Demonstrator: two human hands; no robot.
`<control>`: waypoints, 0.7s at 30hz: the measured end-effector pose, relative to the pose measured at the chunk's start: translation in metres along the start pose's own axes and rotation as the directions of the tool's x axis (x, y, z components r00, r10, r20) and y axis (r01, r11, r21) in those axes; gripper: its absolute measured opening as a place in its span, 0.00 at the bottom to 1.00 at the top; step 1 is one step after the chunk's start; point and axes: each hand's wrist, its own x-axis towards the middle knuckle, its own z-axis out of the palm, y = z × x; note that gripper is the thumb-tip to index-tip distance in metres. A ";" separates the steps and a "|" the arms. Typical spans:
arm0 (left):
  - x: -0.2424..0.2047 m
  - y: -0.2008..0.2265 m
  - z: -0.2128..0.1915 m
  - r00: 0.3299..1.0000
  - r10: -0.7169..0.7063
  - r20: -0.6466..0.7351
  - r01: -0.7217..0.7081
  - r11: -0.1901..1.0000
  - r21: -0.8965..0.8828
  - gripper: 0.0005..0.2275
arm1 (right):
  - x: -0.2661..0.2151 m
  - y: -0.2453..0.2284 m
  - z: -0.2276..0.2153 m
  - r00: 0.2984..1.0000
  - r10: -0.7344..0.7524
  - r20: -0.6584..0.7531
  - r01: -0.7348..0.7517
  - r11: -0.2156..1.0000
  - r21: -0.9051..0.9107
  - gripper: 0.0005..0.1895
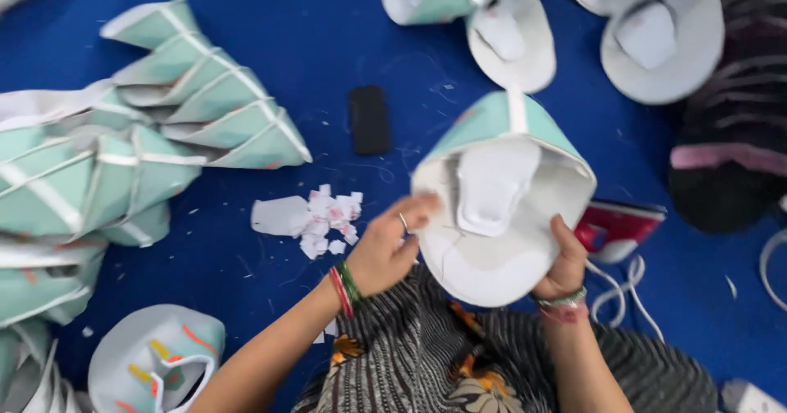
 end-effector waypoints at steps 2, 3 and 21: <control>0.010 -0.008 0.020 0.938 -0.346 -0.028 0.287 0.819 -0.496 0.28 | -0.001 0.004 0.000 0.993 0.017 0.118 -0.024 0.998 0.057 0.33; 0.017 -0.005 0.033 0.939 -0.343 -0.021 0.287 0.815 -0.504 0.28 | -0.003 0.004 0.005 0.994 0.011 0.107 -0.017 0.998 0.055 0.33; 0.037 0.013 0.149 0.805 -0.495 0.327 0.512 0.858 0.037 0.21 | -0.084 -0.055 0.033 0.780 -0.563 0.275 0.317 -0.024 -0.948 0.21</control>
